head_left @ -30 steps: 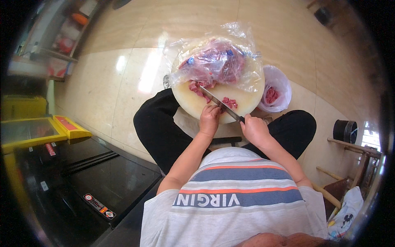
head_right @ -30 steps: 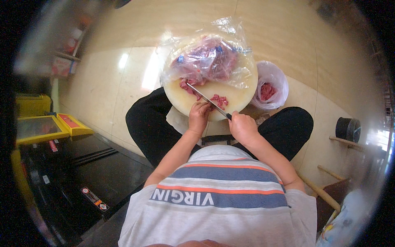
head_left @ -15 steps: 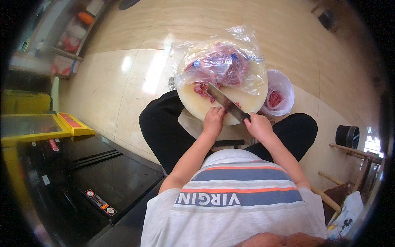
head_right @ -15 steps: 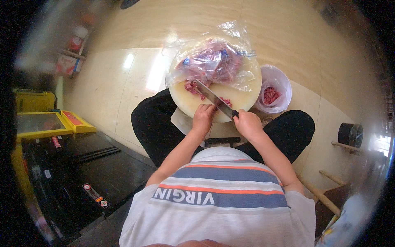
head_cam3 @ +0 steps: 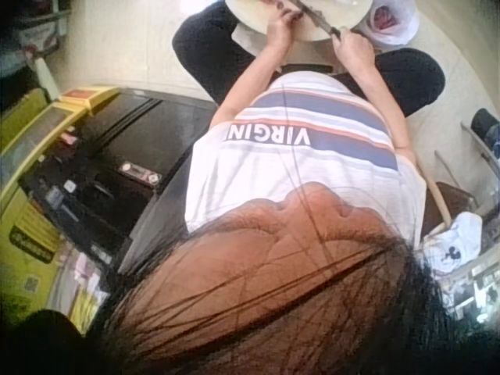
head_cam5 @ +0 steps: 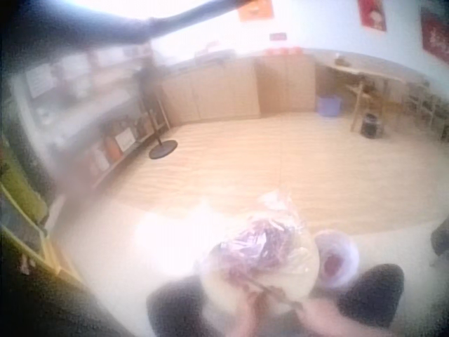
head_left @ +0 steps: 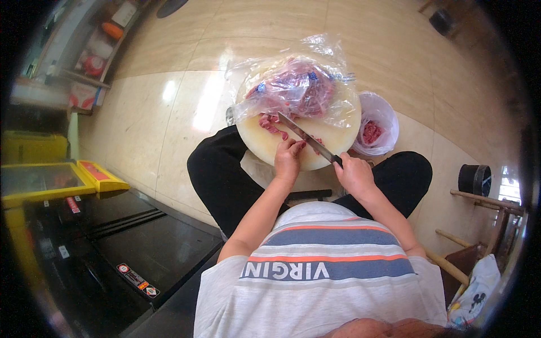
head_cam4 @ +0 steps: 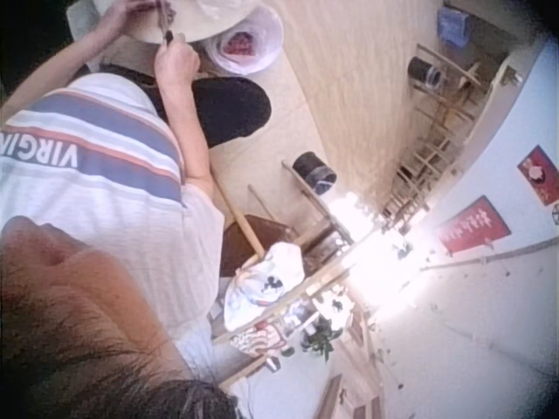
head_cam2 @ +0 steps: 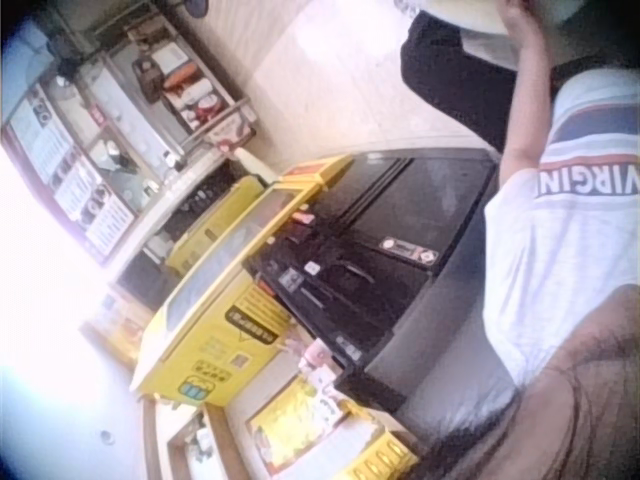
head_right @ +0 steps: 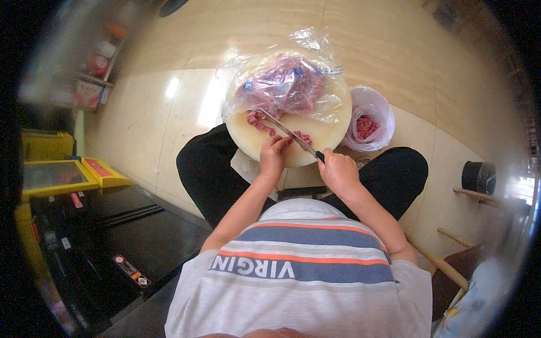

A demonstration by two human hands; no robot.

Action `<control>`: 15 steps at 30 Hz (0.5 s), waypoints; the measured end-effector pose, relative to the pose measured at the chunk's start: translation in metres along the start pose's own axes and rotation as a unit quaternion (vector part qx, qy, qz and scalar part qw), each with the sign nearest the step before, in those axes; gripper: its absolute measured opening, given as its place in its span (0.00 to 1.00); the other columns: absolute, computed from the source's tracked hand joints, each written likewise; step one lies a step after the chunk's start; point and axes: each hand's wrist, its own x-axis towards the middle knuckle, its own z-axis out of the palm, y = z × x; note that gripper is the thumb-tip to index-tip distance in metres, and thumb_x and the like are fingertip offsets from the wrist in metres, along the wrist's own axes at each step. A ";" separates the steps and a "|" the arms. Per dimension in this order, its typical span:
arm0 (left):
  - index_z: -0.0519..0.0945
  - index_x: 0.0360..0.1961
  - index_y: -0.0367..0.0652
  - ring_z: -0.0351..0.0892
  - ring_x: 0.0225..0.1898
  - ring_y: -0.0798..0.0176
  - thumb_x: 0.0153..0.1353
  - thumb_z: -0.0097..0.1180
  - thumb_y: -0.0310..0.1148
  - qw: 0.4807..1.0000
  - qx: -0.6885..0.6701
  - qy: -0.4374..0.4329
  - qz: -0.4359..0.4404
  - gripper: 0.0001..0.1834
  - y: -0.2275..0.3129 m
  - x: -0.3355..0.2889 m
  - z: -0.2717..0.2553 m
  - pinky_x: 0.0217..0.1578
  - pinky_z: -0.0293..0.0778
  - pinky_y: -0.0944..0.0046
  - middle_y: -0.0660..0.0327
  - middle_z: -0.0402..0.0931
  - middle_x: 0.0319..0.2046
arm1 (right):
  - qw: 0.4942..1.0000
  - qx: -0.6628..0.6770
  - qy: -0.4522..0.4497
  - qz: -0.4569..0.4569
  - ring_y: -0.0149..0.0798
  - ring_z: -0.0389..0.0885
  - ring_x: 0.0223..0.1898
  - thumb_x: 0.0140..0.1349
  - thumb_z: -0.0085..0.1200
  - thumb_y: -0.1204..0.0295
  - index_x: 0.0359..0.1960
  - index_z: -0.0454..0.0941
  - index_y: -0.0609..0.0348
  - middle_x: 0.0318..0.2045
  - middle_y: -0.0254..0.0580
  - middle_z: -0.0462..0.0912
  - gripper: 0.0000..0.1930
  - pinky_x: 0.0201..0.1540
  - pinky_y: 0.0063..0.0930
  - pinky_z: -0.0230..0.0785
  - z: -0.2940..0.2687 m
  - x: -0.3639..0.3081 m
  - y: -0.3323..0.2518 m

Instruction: The person sits on a low stool and uses a cleaver to cut pieces of raw meat on a round cutting board. They repeatedly slice the meat into smaller pieces and transfer them into a nearby white bowl.

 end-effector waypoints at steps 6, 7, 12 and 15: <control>0.83 0.33 0.42 0.77 0.33 0.54 0.48 0.62 0.25 1.000 0.003 0.009 -0.010 0.08 0.002 0.009 -0.006 0.35 0.74 0.58 0.57 0.79 0.30 | 1.000 -0.011 0.003 -0.004 0.58 0.81 0.25 0.60 0.52 0.65 0.29 0.73 0.62 0.20 0.56 0.80 0.11 0.30 0.50 0.73 -0.002 -0.004 0.001; 0.83 0.32 0.42 0.77 0.34 0.53 0.48 0.62 0.25 0.999 -0.003 0.005 -0.040 0.08 0.003 0.009 -0.007 0.35 0.74 0.58 0.57 0.80 0.31 | 1.000 -0.012 -0.002 -0.002 0.58 0.81 0.25 0.60 0.52 0.65 0.29 0.73 0.62 0.20 0.56 0.80 0.11 0.30 0.50 0.73 -0.002 -0.004 0.001; 0.83 0.30 0.42 0.78 0.34 0.52 0.47 0.63 0.24 0.999 0.016 0.020 0.031 0.07 -0.005 0.006 -0.002 0.36 0.75 0.58 0.57 0.81 0.33 | 0.999 -0.037 -0.025 0.000 0.55 0.82 0.26 0.59 0.54 0.66 0.29 0.73 0.62 0.21 0.54 0.81 0.10 0.30 0.49 0.74 -0.001 -0.011 -0.002; 0.84 0.31 0.41 0.78 0.35 0.52 0.46 0.63 0.24 0.997 0.028 0.011 0.070 0.08 -0.006 0.007 -0.002 0.38 0.75 0.58 0.58 0.81 0.33 | 0.998 -0.046 -0.042 -0.007 0.54 0.83 0.27 0.57 0.55 0.68 0.30 0.73 0.63 0.21 0.55 0.81 0.10 0.31 0.48 0.74 0.003 -0.013 -0.001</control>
